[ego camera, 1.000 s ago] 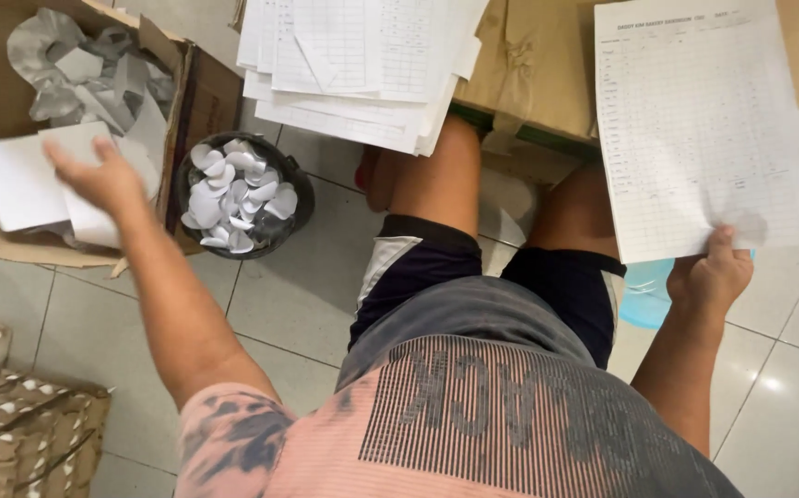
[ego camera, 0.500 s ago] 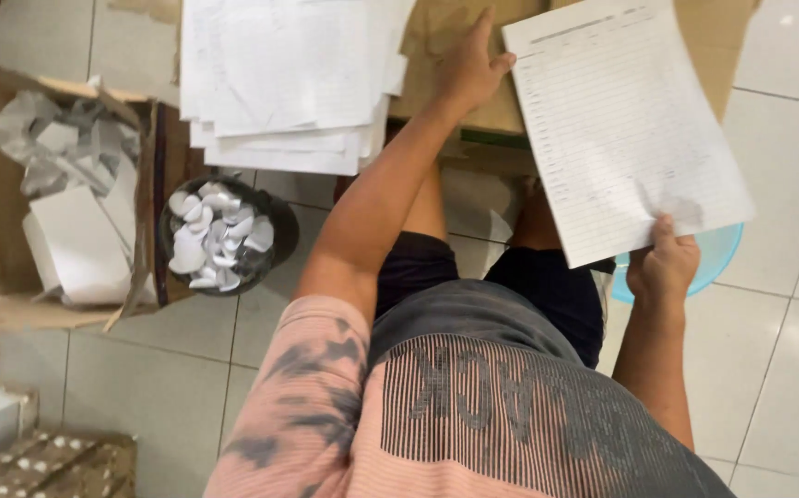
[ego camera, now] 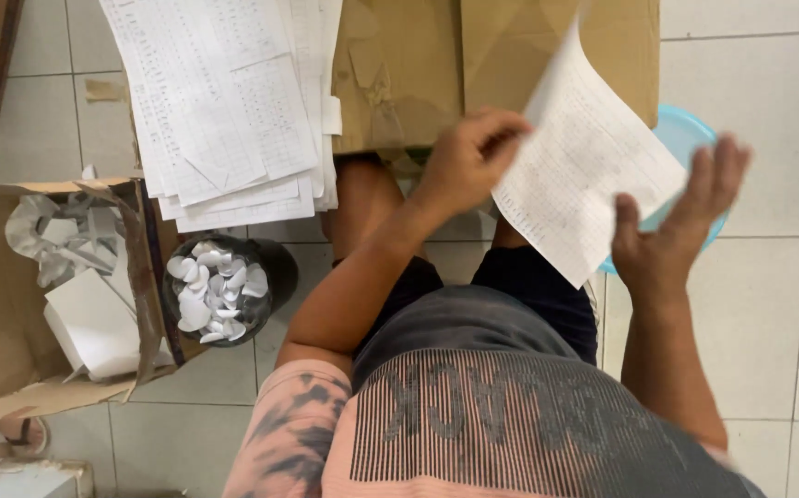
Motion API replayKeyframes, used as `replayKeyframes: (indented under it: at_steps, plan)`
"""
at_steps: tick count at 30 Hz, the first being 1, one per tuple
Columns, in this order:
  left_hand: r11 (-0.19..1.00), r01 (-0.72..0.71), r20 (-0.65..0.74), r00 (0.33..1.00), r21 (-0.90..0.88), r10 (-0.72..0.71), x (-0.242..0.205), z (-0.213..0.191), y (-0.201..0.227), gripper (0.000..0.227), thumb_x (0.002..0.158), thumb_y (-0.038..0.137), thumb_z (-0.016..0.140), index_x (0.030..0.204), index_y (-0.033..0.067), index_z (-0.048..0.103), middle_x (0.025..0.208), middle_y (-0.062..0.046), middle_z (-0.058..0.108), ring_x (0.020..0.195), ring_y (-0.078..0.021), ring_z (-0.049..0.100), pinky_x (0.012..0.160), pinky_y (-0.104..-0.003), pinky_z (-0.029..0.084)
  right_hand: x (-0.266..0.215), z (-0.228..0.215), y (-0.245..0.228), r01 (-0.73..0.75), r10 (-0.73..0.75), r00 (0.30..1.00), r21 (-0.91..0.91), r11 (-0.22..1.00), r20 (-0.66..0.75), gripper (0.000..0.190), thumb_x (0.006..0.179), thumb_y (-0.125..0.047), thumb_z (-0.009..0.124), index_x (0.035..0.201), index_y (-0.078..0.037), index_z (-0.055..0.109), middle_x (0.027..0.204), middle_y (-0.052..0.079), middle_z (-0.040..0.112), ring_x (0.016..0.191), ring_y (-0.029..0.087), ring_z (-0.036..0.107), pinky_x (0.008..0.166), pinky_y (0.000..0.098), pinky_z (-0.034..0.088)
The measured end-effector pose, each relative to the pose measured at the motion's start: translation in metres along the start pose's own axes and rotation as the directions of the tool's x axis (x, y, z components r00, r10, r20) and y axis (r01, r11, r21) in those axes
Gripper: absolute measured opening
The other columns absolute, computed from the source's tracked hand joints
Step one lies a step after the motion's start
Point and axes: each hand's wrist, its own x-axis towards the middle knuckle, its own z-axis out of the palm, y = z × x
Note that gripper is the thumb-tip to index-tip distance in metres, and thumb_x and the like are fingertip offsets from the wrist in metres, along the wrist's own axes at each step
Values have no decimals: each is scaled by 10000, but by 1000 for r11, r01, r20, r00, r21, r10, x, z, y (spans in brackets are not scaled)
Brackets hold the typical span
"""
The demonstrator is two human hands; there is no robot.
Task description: The person sits on the floor and folds printed sheets of paper by hand. They pick up a sheet, fold it in half, press the crease, and place it on a growing stack. The process is repeated for multiple sheets.
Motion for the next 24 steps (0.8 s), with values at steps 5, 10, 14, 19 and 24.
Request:
replayKeyframes:
  at_steps: [5,10,14,19,24]
  plan:
    - [986,-162,176,970,-31,164,-19,-18,90,154,985,34,620,1100,110,689,1003,-41,696,843,-163,651,764,-289,534,63,-5,-50,305,-318,930,94,948,185,486,1148,-430,578,1396,-12,555,1507,217,515,1503,512,321,1290,679,23]
    - [986,-70,87,993,-152,84,-41,-36,109,95,1028,130,634,1105,155,583,961,39,615,848,-85,585,785,-229,526,81,-1,-80,234,-350,913,435,869,209,191,1040,-105,704,937,55,686,1014,212,740,1060,363,729,1341,557,168]
    - [934,-308,-88,941,179,328,-47,-33,97,50,985,98,666,1026,127,673,923,23,657,799,-136,629,749,-257,572,65,12,-81,-26,-190,932,578,816,310,163,1045,-116,661,995,36,691,994,157,702,999,306,695,1307,574,259]
    - [689,-484,-32,805,539,592,-50,-35,104,95,988,158,669,1055,119,723,899,1,636,787,-189,608,676,-313,536,62,6,-89,-39,-184,939,622,782,290,169,1056,-96,647,1003,45,724,938,150,685,965,345,689,1277,609,256]
    - [407,-485,91,721,774,687,-49,-34,109,65,939,91,676,883,112,700,778,0,550,745,-179,555,644,-296,450,65,-9,-106,132,-284,928,499,856,242,173,1046,-51,657,952,90,691,909,195,674,875,392,667,1251,608,285]
